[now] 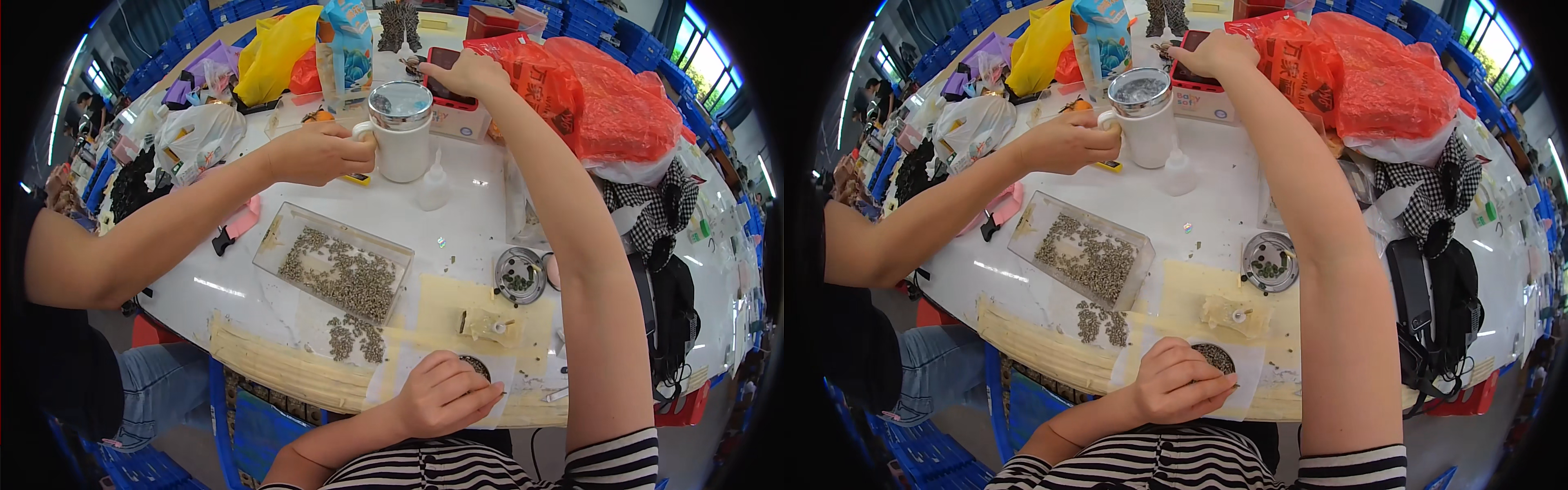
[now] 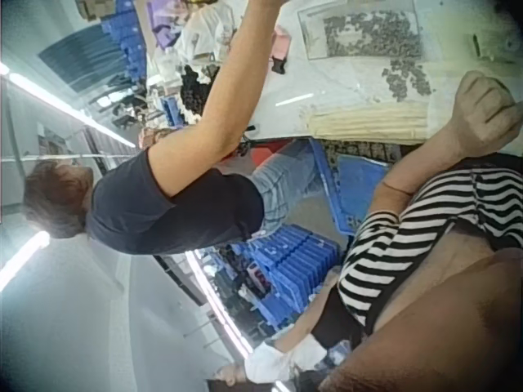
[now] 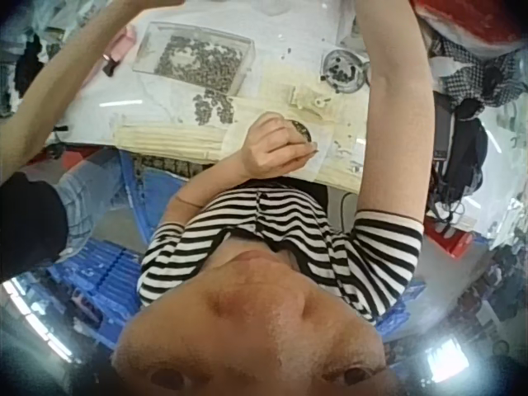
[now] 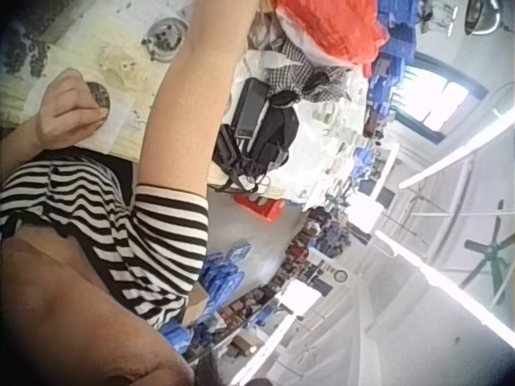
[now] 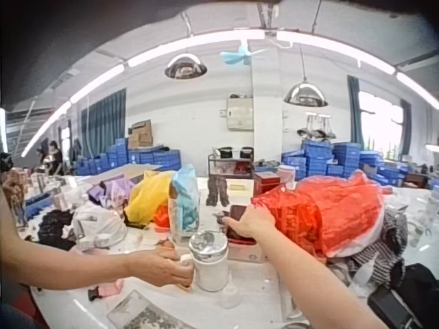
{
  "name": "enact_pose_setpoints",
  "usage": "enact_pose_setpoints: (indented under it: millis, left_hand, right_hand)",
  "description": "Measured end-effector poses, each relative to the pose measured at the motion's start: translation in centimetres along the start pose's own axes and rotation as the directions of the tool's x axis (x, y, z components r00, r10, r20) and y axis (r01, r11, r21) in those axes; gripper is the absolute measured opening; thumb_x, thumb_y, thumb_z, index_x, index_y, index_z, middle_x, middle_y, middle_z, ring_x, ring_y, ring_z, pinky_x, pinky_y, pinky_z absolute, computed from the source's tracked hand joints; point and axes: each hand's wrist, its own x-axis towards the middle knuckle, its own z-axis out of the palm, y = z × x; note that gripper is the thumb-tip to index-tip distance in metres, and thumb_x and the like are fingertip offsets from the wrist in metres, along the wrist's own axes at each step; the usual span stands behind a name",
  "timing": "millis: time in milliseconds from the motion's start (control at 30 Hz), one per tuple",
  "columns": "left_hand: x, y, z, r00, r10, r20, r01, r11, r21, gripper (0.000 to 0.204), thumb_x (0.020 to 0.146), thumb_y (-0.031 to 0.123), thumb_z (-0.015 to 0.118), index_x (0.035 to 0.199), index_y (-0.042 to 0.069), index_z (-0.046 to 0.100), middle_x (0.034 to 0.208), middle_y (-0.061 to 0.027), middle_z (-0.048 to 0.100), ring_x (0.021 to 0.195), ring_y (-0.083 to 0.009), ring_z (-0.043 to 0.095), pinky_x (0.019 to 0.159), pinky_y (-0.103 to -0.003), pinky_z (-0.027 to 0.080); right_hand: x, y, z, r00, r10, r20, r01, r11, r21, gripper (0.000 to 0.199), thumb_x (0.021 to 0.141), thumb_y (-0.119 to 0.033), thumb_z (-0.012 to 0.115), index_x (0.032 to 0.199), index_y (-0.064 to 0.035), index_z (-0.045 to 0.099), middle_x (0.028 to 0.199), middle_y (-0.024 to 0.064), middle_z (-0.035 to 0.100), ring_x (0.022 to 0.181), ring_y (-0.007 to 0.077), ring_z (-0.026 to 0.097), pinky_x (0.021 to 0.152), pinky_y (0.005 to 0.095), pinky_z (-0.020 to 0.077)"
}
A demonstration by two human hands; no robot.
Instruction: The person picks up small metallic beads with tweezers from a circular container and places them onto a yellow block on the workbench.
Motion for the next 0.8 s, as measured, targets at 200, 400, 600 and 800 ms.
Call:
enact_pose_setpoints:
  millis: [200,400,600,800]
  left_hand:
    - [0.0,0.1,-0.1,1.0,-0.004,0.009,0.004,1.0,-0.012,0.029,0.066,0.006,0.085,0.094,0.012,0.079,0.086,0.0033,0.067,0.074,-0.0142,0.062,0.07,-0.029,0.047]
    - [0.0,0.1,-0.1,1.0,0.002,-0.018,-0.002,1.0,-0.001,0.028,0.066,0.006,0.085,0.093,0.011,0.078,0.086,0.0031,0.067,0.074,-0.0144,0.061,0.069,-0.029,0.046]
    - [0.1,0.1,-0.1,0.999,-0.002,-0.036,0.002,1.0,0.001,0.029,0.067,0.005,0.085,0.094,0.009,0.077,0.084,0.0029,0.066,0.071,-0.0158,0.061,0.068,-0.03,0.046]
    - [0.1,-0.4,0.2,0.994,0.028,-0.107,-0.027,1.0,0.014,0.026,0.067,0.003,0.084,0.091,0.008,0.075,0.08,0.0015,0.066,0.068,-0.0171,0.059,0.066,-0.031,0.045]
  right_hand:
    - [1.5,-1.6,-0.3,0.986,0.1,0.137,-0.093,0.994,-0.053,0.111,0.068,-0.077,0.067,0.147,-0.0038,0.042,0.12,0.0134,0.069,0.104,0.0292,0.071,0.078,0.0424,0.0548]
    - [1.6,-0.5,0.4,0.997,0.074,0.035,-0.072,0.997,-0.037,0.111,0.066,-0.073,0.073,0.146,-0.0017,0.044,0.128,0.0183,0.066,0.115,0.0347,0.066,0.088,0.0425,0.0547]
    - [0.8,1.9,-0.6,0.989,-0.106,-0.102,0.114,0.991,0.073,0.106,0.071,-0.069,0.075,0.145,0.0012,0.045,0.133,0.0237,0.062,0.121,0.036,0.063,0.1,0.0448,0.051]
    - [-7.3,5.8,-7.6,0.93,-0.328,-0.164,0.365,0.87,0.331,0.067,0.086,-0.058,0.07,0.126,-0.0043,0.063,0.113,0.0172,0.071,0.105,0.0276,0.069,0.093,0.0389,0.053]
